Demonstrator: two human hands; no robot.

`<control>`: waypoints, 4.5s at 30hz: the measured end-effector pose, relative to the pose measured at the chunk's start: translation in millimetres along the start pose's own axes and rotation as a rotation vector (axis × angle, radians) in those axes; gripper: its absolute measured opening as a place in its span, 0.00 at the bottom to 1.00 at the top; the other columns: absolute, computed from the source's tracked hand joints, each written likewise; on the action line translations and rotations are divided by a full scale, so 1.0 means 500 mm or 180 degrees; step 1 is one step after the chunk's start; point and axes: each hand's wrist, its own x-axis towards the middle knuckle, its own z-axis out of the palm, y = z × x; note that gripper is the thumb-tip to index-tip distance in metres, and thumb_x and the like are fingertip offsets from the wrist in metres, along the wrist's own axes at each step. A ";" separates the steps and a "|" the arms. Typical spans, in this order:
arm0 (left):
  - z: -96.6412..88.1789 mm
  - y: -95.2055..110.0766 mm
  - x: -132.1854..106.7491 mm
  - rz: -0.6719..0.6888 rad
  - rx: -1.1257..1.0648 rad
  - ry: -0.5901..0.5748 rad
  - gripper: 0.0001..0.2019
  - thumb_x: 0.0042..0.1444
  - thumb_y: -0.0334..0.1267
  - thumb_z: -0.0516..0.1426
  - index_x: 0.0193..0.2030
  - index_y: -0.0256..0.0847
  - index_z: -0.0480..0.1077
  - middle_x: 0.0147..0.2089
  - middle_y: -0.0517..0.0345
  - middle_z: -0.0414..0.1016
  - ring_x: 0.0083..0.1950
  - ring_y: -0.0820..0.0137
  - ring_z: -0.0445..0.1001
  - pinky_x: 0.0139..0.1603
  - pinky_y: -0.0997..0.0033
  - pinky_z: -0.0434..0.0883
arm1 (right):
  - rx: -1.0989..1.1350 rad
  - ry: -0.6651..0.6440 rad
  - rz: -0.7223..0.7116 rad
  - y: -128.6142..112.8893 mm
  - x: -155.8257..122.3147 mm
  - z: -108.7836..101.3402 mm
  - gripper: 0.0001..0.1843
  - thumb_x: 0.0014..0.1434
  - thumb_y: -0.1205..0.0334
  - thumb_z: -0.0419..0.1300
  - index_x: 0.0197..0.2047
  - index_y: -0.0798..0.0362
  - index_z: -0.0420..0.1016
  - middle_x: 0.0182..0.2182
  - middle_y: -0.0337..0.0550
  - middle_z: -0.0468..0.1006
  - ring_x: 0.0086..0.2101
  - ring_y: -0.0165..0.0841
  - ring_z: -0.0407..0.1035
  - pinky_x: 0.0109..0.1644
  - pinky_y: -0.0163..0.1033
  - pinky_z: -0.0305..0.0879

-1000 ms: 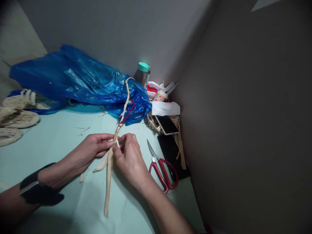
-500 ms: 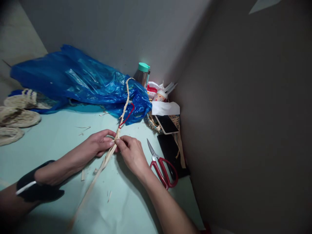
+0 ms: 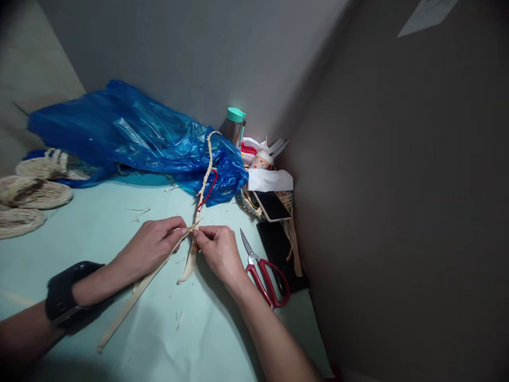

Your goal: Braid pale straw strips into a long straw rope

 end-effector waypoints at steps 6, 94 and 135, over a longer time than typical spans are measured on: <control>0.013 0.011 -0.013 0.0031 0.0697 0.0082 0.13 0.61 0.37 0.46 0.30 0.42 0.67 0.25 0.54 0.73 0.28 0.63 0.70 0.31 0.67 0.56 | 0.0208 0.0015 -0.0001 -0.006 -0.003 0.006 0.18 0.59 0.56 0.55 0.21 0.57 0.71 0.20 0.37 0.70 0.23 0.26 0.60 0.32 0.32 0.55; -0.004 0.004 -0.010 -0.0817 -0.3358 -0.0548 0.06 0.49 0.33 0.60 0.35 0.36 0.70 0.28 0.59 0.76 0.21 0.79 0.63 0.24 0.78 0.57 | -0.0815 0.0284 -0.0522 -0.043 -0.032 0.003 0.15 0.68 0.58 0.47 0.43 0.53 0.74 0.35 0.44 0.77 0.35 0.34 0.70 0.41 0.36 0.61; 0.022 -0.009 -0.015 -0.0367 -0.3024 -0.0877 0.09 0.60 0.46 0.52 0.36 0.43 0.59 0.26 0.65 0.67 0.21 0.77 0.61 0.21 0.77 0.56 | 0.1777 -0.0572 0.0171 -0.023 -0.022 0.035 0.15 0.61 0.56 0.56 0.26 0.55 0.67 0.20 0.36 0.65 0.21 0.25 0.54 0.26 0.31 0.49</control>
